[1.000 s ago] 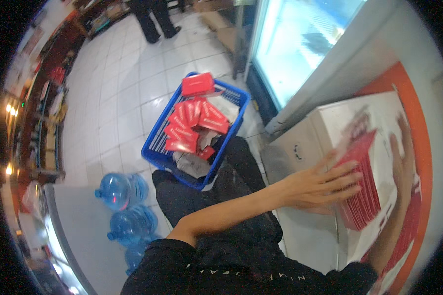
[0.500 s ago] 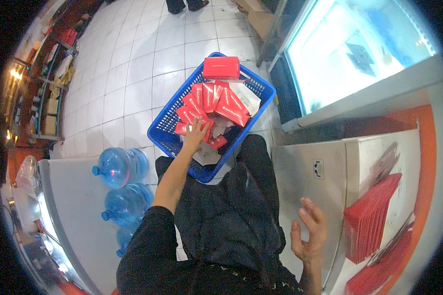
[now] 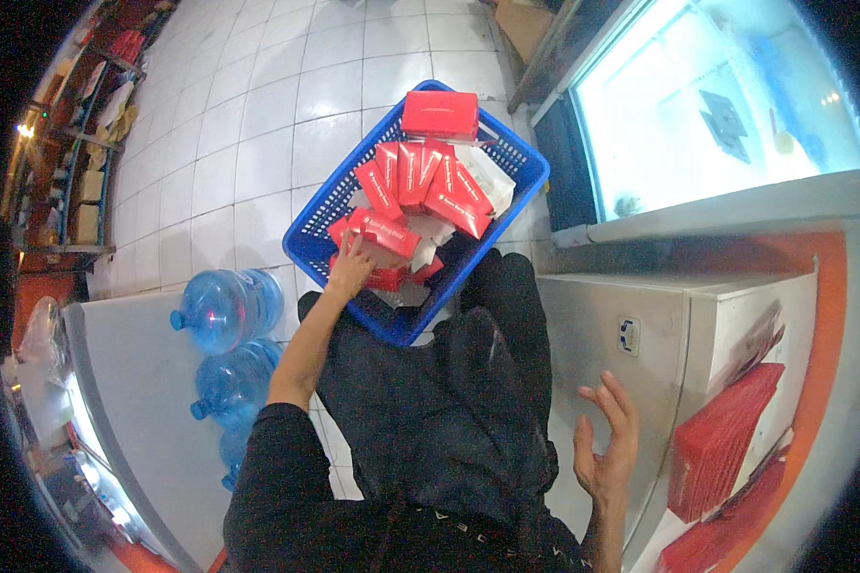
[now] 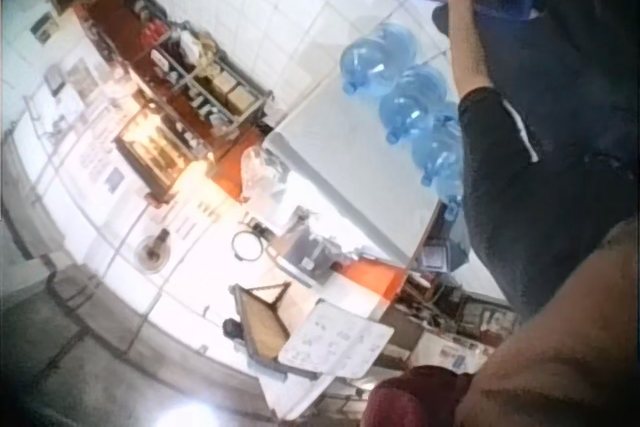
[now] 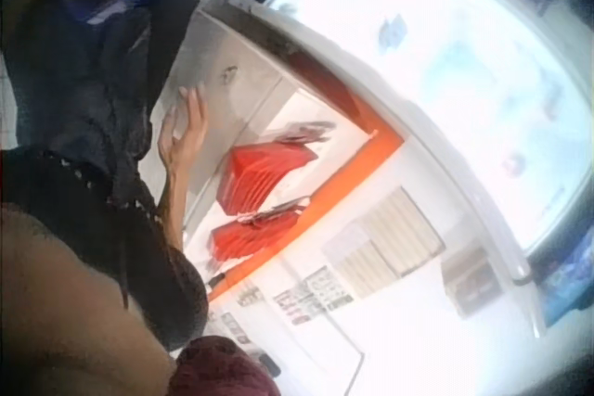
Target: The person repeatedly picks flat-packed red and white cardboard boxes from a blue basket, folds them into shape, and stacks them on a nearby counter. The process is continuous and repetitive throughout the clip.
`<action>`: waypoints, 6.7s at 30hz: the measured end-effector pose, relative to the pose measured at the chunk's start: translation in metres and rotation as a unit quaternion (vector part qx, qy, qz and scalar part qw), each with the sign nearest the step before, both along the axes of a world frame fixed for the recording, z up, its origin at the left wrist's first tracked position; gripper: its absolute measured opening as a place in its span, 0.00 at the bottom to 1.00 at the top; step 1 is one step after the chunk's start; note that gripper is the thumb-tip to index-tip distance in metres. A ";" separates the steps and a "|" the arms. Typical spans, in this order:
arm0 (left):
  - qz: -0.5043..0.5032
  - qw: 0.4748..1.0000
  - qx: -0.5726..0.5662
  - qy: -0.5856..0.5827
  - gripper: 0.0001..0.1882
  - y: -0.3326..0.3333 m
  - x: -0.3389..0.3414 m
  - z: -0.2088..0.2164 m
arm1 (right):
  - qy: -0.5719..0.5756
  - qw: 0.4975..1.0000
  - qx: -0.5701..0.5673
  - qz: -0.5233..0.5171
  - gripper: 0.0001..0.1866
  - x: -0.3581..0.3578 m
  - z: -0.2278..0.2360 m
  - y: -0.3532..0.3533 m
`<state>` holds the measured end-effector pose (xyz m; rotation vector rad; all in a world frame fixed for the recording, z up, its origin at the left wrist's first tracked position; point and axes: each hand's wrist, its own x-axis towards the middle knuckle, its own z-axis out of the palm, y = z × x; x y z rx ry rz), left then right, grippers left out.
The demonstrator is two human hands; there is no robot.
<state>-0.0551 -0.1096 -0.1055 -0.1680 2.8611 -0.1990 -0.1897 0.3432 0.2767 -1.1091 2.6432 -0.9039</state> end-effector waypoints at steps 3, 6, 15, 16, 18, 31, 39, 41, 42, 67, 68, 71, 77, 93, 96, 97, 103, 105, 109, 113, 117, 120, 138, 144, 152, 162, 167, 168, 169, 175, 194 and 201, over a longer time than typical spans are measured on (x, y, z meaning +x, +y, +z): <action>-0.004 0.974 0.227 -0.008 0.17 -0.023 -0.023 0.073 | -0.039 0.998 -0.045 0.003 0.30 0.004 -0.001 -0.010; 0.099 0.874 0.468 0.085 0.22 -0.033 -0.035 0.148 | -0.070 0.996 -0.054 0.023 0.29 0.007 -0.001 -0.017; 0.061 0.948 0.185 0.251 0.14 0.082 -0.025 0.310 | -0.369 0.921 -0.108 -0.067 0.34 0.017 -0.011 -0.046; 0.027 0.947 0.197 0.254 0.12 0.108 -0.021 0.323 | -0.420 0.891 -0.143 -0.097 0.37 0.015 -0.016 -0.048; -0.042 0.929 0.257 0.263 0.10 0.164 -0.017 0.329 | -0.511 0.819 -0.208 -0.157 0.42 0.006 -0.027 -0.047; -0.032 0.893 0.442 0.079 0.08 0.222 0.000 0.321 | -0.438 0.872 -0.122 -0.180 0.40 0.008 -0.095 0.032; 0.246 0.760 0.371 0.474 0.11 0.207 0.011 0.354 | -0.369 0.904 -0.111 -0.185 0.32 0.019 -0.100 0.021; 0.298 0.727 0.333 0.522 0.12 0.202 0.011 0.350 | -0.363 0.908 -0.111 -0.178 0.31 0.018 -0.104 0.028; 0.330 0.714 0.324 0.526 0.12 0.198 0.010 0.339 | -0.384 0.900 -0.109 -0.177 0.32 0.017 -0.104 0.028; 0.254 0.839 0.479 -0.038 0.24 0.202 -0.025 0.270 | 0.080 0.982 0.148 0.088 0.25 -0.025 -0.049 -0.017; 0.246 0.840 0.482 -0.048 0.24 0.201 -0.028 0.268 | 0.055 0.980 0.174 0.085 0.26 -0.044 -0.083 -0.009; 0.247 0.828 0.498 -0.072 0.24 0.199 -0.028 0.252 | -0.117 0.973 0.154 0.125 0.28 -0.070 -0.169 0.012; 0.380 0.728 0.569 -0.038 0.23 0.184 -0.004 0.242 | -0.146 0.978 0.118 0.095 0.31 -0.038 -0.105 -0.009; 0.064 0.532 0.701 0.470 0.39 0.216 -0.088 0.437 | 0.361 0.932 0.014 -0.024 0.15 -0.035 0.133 0.012; 0.071 0.608 0.623 0.486 0.18 0.227 -0.105 0.442 | 0.374 0.908 0.030 -0.187 0.12 -0.043 0.168 0.073; 0.091 0.634 0.620 0.454 0.15 0.231 -0.105 0.440 | 0.365 0.899 0.040 -0.240 0.12 -0.044 0.170 0.091; -0.114 0.826 0.515 0.198 0.17 0.268 -0.108 0.439 | 0.156 0.881 0.214 -0.392 0.13 -0.047 0.147 0.189; -0.192 0.841 0.481 0.154 0.28 0.288 -0.113 0.440 | 0.116 0.880 0.250 -0.387 0.13 -0.045 0.146 0.196; -0.259 0.850 0.455 0.058 0.37 0.327 -0.124 0.440 | 0.025 0.919 0.256 -0.298 0.14 -0.049 0.150 0.200; -0.306 0.812 0.492 0.068 0.38 0.348 -0.129 0.420 | -0.167 0.929 0.255 -0.211 0.23 -0.073 0.175 0.203; -0.354 0.783 0.499 0.114 0.36 0.363 -0.132 0.415 | 0.035 0.966 0.239 -0.090 0.41 -0.096 0.145 0.230; -0.327 0.805 0.482 0.112 0.33 0.360 -0.131 0.416 | -0.061 0.927 0.285 -0.237 0.33 -0.088 0.165 0.185; -0.212 0.916 0.336 -0.053 0.29 0.262 -0.014 0.360 | -0.445 0.856 -0.188 -0.185 0.34 -0.048 -0.112 0.012; -0.169 0.847 0.499 -0.072 0.31 0.265 -0.008 0.315 | 0.077 0.991 -0.077 -0.078 0.26 -0.025 -0.090 -0.002; -0.258 0.864 0.400 -0.164 0.29 0.320 -0.008 0.292 | 0.000 0.962 0.196 0.189 0.08 -0.056 -0.123 -0.028; -0.169 0.916 0.356 -0.079 0.18 0.290 0.012 0.322 | -0.186 0.940 0.127 0.255 0.23 -0.010 -0.026 -0.011; -0.122 0.963 0.234 0.051 0.11 0.244 0.003 0.373 | 0.001 0.950 0.101 0.295 0.19 0.014 -0.018 -0.015; -0.120 0.967 0.203 0.097 0.12 0.238 0.003 0.385 | 0.041 0.948 0.095 0.299 0.16 0.013 -0.016 -0.020; -0.125 0.966 0.175 0.146 0.12 0.234 0.001 0.400 | 0.076 0.945 0.111 0.299 0.16 0.011 -0.005 -0.024; -0.057 0.826 0.206 0.522 0.22 0.242 -0.001 0.421 | 0.289 0.946 0.032 0.141 0.12 -0.016 0.092 -0.003; -0.329 0.771 0.435 0.329 0.46 0.391 -0.137 0.400 | -0.067 0.926 0.302 -0.215 0.11 -0.065 0.170 0.218; -0.309 0.741 0.476 0.360 0.50 0.433 -0.160 0.378 | -0.068 0.973 0.196 -0.101 0.34 -0.111 0.151 0.217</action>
